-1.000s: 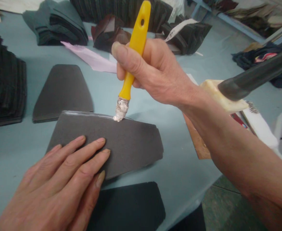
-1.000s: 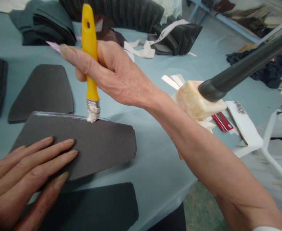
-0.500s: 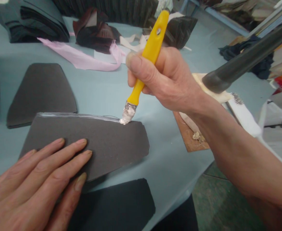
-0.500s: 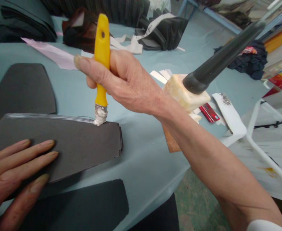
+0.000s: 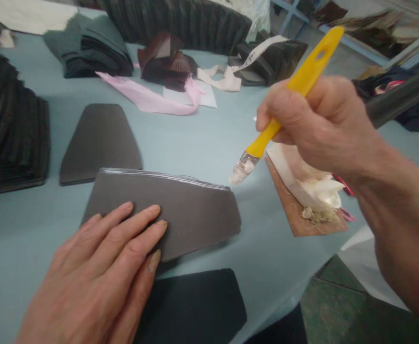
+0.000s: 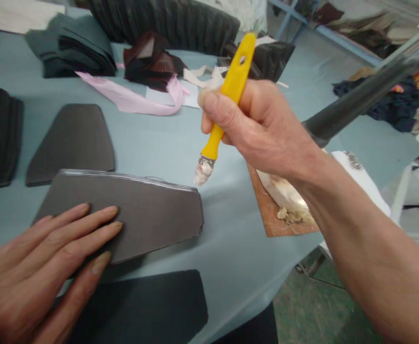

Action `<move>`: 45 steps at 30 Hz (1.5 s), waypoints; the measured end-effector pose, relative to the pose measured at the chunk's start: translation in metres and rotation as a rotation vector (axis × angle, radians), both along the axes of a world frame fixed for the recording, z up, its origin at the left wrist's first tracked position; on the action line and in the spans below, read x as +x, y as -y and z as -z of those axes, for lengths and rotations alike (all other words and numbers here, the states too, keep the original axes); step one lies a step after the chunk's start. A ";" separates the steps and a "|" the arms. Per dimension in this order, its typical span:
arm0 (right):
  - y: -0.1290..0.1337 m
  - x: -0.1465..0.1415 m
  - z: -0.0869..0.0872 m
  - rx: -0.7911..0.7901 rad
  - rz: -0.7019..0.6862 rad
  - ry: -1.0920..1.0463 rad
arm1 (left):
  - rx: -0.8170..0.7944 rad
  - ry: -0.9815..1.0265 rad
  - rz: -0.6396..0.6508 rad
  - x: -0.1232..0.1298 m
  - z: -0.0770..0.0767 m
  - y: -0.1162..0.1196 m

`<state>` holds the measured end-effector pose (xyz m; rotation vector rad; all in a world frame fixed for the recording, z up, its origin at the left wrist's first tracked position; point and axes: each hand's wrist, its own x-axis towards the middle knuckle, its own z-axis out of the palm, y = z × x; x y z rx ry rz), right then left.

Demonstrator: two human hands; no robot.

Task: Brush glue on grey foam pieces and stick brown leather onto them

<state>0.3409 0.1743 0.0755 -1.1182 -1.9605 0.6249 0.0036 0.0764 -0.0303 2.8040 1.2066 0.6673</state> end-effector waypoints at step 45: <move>0.098 -0.062 0.031 0.175 0.320 -0.336 | -0.335 0.017 0.043 -0.012 -0.068 -0.044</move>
